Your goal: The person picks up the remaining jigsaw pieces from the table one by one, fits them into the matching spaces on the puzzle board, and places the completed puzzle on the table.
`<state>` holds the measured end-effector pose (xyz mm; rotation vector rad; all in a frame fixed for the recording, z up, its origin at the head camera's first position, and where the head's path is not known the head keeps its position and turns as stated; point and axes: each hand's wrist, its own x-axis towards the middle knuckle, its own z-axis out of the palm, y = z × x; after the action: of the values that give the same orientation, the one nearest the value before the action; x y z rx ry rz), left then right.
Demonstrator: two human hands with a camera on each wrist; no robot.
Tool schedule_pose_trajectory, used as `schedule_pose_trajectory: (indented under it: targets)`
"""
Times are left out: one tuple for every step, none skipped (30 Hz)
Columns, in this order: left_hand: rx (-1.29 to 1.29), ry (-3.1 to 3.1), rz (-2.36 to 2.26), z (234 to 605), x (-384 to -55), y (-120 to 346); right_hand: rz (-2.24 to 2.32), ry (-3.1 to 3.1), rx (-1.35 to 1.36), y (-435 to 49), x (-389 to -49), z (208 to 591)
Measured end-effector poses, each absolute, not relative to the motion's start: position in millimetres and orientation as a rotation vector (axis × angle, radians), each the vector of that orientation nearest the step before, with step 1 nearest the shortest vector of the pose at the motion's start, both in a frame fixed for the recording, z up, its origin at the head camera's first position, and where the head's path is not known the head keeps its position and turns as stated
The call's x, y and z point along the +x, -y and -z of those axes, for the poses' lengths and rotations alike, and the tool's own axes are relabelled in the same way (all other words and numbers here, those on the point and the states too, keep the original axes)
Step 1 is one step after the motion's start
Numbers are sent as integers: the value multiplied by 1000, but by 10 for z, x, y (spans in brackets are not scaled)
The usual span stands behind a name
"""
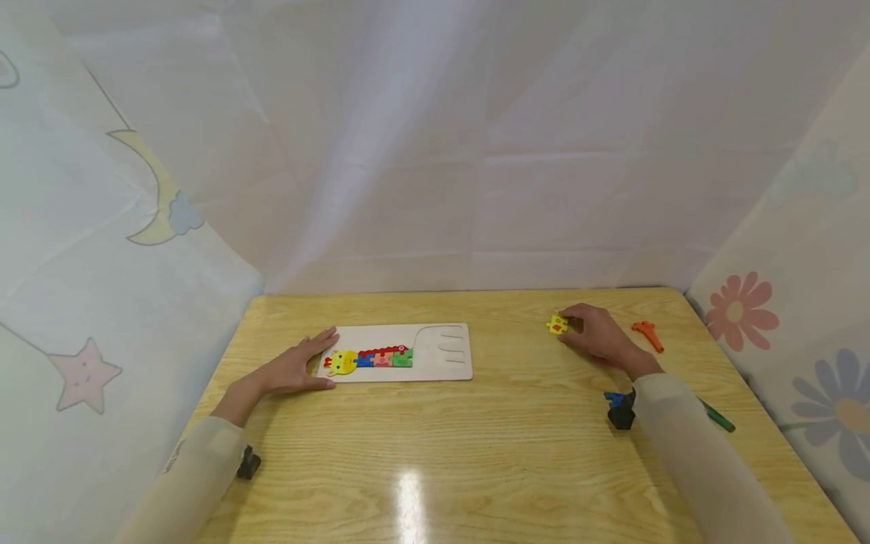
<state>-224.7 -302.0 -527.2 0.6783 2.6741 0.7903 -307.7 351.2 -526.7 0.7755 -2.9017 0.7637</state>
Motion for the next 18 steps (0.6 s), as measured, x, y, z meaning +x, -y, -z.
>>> schedule_pose_trajectory:
  targets:
    - [678,-2674,-791,5271,-2248,3018,-760,2899,778,-3514,-3081,5272]
    - [679,-2675,-791,5272,-2249,3017,-758,2897,779,-3517,-3084,5278]
    - [681,-2675,-792,5270,-2248,3016,-758,2893,779,-3517,-3084,5280]
    - [684,-2675,-791,5273,-2251,3018,-756,2893,778,-3516,-3083,5279]
    - [687,-2674,-795,5277,-2253,3019,-761,2893,776,-3513,-3080,5277]
    - [690,-2675,-794,5282,-2256,3021,-765,2894,773,-3510,-3077,5274]
    - [693,-2676,-794,5289,-2258,3023,-768,2895,772,-3505,-3073,5271]
    - [695,-2677,-797,5295,-2258,3024,-775,2895,768,-3503,-3069,5269]
    - [697,-2678,-799,5301,-2258,3026,-784,2896,766,-3499,-3065,5267]
    - [698,-2679,-802,5307,-2258,3028,-790,2895,766,-3498,-3063,5266]
    - [698,-2680,-806,5311,-2257,3030,-798,2893,766,-3495,-3062,5266]
    - [699,-2682,-805,5314,-2256,3032,-800,2891,767,-3494,-3061,5267]
    - [697,-2683,-809,5316,-2254,3033,-801,2889,768,-3494,-3061,5268]
    - [694,-2684,-811,5315,-2252,3033,-802,2888,766,-3494,-3061,5269]
    - [692,-2684,-812,5314,-2251,3033,-802,2887,764,-3495,-3063,5272]
    - [692,-2684,-812,5313,-2250,3032,-803,2886,761,-3495,-3065,5274]
    - [691,-2684,-809,5311,-2251,3030,-806,2888,757,-3494,-3066,5275]
    - [691,-2684,-808,5308,-2251,3028,-808,2891,753,-3495,-3069,5277]
